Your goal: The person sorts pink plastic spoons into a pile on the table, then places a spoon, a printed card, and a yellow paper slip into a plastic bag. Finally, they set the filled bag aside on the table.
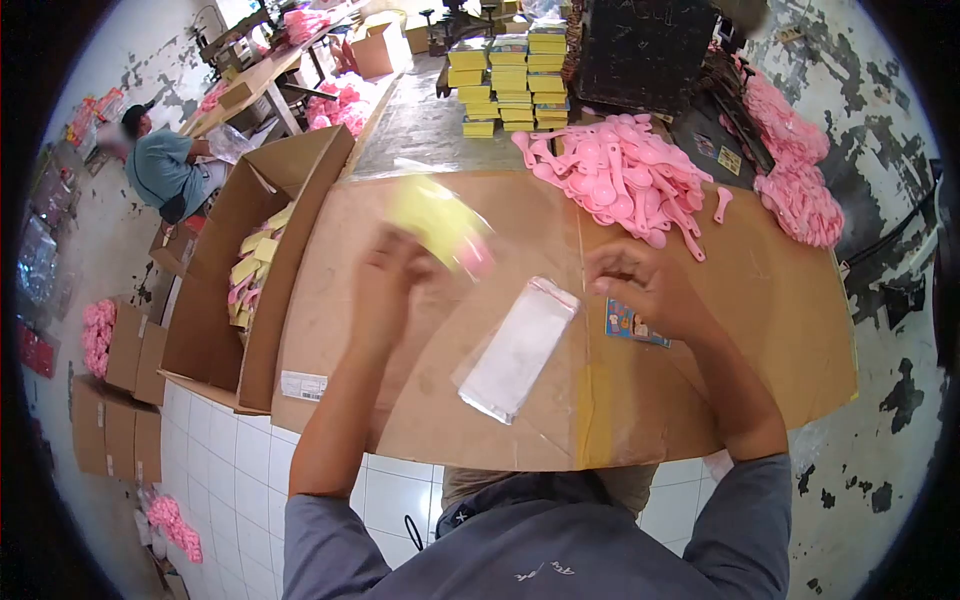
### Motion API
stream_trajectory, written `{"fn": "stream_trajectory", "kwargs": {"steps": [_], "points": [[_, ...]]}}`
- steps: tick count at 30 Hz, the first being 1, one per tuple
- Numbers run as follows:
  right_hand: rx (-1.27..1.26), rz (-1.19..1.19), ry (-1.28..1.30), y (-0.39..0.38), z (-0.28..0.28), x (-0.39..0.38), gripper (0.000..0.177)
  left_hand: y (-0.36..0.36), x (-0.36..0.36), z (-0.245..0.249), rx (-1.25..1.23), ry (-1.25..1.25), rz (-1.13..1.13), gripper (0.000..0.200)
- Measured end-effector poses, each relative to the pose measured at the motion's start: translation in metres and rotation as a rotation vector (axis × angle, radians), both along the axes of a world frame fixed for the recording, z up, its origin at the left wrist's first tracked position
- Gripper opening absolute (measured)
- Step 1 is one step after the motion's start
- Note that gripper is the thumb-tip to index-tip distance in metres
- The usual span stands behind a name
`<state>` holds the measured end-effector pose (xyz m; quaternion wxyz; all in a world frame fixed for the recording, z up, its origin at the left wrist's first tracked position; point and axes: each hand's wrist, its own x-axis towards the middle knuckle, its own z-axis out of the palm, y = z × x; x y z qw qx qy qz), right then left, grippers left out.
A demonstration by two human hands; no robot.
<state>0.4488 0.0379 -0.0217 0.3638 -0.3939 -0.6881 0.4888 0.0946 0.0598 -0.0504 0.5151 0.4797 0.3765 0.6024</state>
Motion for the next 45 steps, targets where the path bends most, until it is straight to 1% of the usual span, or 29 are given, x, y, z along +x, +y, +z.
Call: {"fn": "stream_trajectory", "kwargs": {"steps": [1, 2, 3, 5, 7, 8, 10, 12, 13, 15, 16, 19, 22, 25, 28, 31, 34, 37, 40, 43, 45], "points": [[0.007, -0.04, -0.07, 0.001, 0.005, 0.009, 0.03, 0.01, -0.011, 0.015, 0.111, -0.183, 0.137, 0.038], [0.017, -0.082, -0.132, 0.0, 0.006, 0.018, 0.03, 0.014, -0.02, 0.03, 0.124, -0.26, 0.359, 0.05], [0.027, -0.122, -0.197, -0.001, 0.007, 0.028, 0.03, 0.014, -0.032, 0.033, 0.179, -0.329, 0.331, 0.059], [0.076, -0.151, -0.35, -0.003, 0.006, 0.045, 0.03, 0.018, -0.035, 0.026, 0.16, -0.45, 0.343, 0.053], [0.155, -0.136, -0.523, -0.007, 0.003, 0.057, 0.032, 0.012, -0.023, 0.013, 0.116, -0.083, 0.247, 0.045], [0.234, -0.129, -0.554, -0.009, 0.001, 0.059, 0.032, 0.008, -0.01, 0.007, 0.092, 0.096, 0.192, 0.041], [0.389, -0.119, -0.62, -0.013, -0.004, 0.065, 0.033, -0.005, 0.021, 0.003, -0.011, 0.466, -0.029, 0.035], [0.37, -0.044, -0.627, -0.013, -0.007, 0.071, 0.032, -0.024, 0.05, -0.008, 0.024, 0.772, -0.12, 0.034], [0.36, -0.005, -0.628, -0.012, -0.009, 0.073, 0.031, -0.029, 0.058, -0.009, 0.114, 0.879, -0.119, 0.035], [0.303, -0.019, -0.63, -0.009, -0.013, 0.076, 0.027, -0.034, 0.067, -0.008, 0.298, 1.095, -0.112, 0.037], [0.277, -0.025, -0.629, -0.008, -0.015, 0.076, 0.026, -0.033, 0.068, -0.01, 0.36, 1.102, -0.1, 0.034], [0.053, -0.103, -0.53, -0.006, -0.017, 0.074, 0.023, -0.03, 0.068, -0.018, 0.214, 1.029, -0.127, 0.03], [0.065, -0.103, -0.491, -0.005, -0.018, 0.074, 0.02, -0.028, 0.065, -0.015, -0.029, 0.921, -0.185, 0.027], [0.264, -0.131, -0.51, -0.004, -0.022, 0.074, 0.016, -0.03, 0.067, -0.017, -0.036, 0.646, -0.152, 0.029], [0.338, -0.169, -0.426, -0.011, -0.008, 0.057, 0.012, -0.027, 0.064, -0.022, -0.091, 0.709, -0.182, 0.029], [0.266, -0.063, -0.282, -0.017, -0.011, 0.044, 0.01, -0.029, 0.064, -0.021, -0.026, 0.768, -0.153, 0.026], [0.255, -0.046, -0.194, -0.027, -0.023, 0.016, 0.009, -0.034, 0.067, -0.011, 0.0, 0.845, -0.163, 0.019], [0.517, 0.069, -0.317, -0.031, -0.025, -0.007, 0.007, -0.032, 0.067, -0.019, 0.084, 0.726, -0.179, 0.019], [0.462, 0.062, -0.243, -0.035, -0.034, -0.017, 0.009, -0.032, 0.066, -0.018, 0.192, 0.771, -0.168, 0.02], [0.538, 0.07, -0.255, -0.037, -0.033, -0.019, 0.012, -0.032, 0.065, -0.02, 0.194, 0.806, -0.206, 0.019], [0.529, 0.07, -0.246, -0.036, -0.034, -0.02, 0.018, -0.032, 0.066, -0.018, 0.181, 0.819, -0.226, 0.021]]}}
